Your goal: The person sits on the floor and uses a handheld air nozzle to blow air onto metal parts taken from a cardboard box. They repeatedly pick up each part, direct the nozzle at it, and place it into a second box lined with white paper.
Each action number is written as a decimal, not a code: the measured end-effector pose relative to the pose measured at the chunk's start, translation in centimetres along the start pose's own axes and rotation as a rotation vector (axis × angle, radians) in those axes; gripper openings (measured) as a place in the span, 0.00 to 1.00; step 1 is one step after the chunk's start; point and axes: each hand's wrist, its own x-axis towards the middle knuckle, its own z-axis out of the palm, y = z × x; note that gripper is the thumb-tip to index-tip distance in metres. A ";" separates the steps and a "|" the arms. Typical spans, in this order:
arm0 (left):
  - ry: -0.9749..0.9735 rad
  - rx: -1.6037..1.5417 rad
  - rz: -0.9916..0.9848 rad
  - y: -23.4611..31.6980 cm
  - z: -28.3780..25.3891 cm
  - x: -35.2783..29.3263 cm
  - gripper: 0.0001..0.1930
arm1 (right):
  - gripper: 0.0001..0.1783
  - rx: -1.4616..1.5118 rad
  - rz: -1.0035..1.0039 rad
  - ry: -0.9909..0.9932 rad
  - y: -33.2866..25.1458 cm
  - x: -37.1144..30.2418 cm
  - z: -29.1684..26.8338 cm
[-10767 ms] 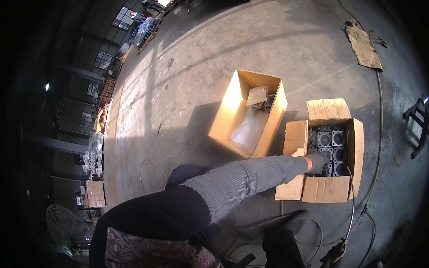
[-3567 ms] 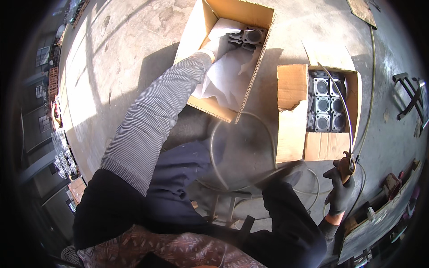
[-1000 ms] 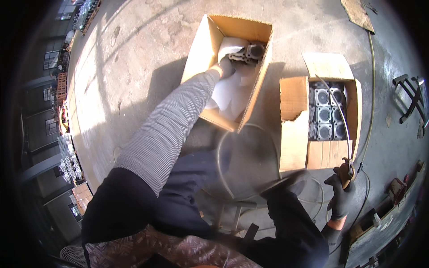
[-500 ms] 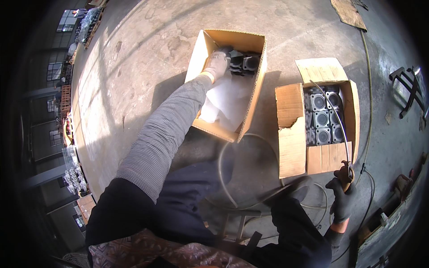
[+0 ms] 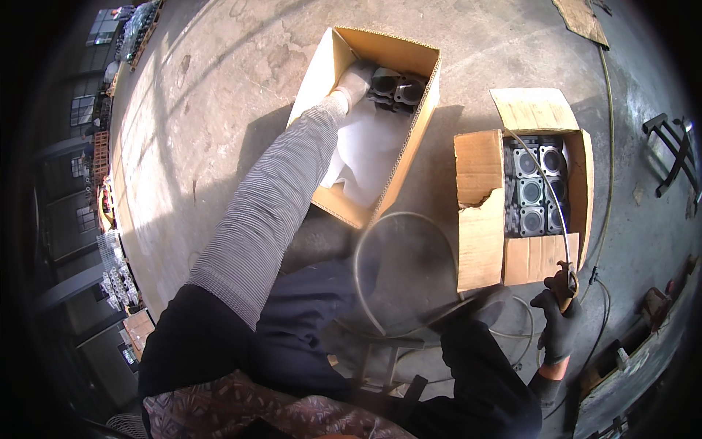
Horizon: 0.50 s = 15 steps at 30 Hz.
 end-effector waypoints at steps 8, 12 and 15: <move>0.329 -1.102 -0.514 0.8 -6.3 -6.6 0.15 | 0.17 0.042 -0.048 0.052 -0.5 -0.5 0.5; -0.021 -1.015 -0.298 2.6 -6.1 -8.0 0.15 | 0.17 0.033 -0.030 0.025 -0.8 -0.7 0.4; -0.184 -1.051 -0.507 3.1 -6.1 -7.4 0.15 | 0.18 -0.014 0.004 0.018 -0.9 -0.9 0.3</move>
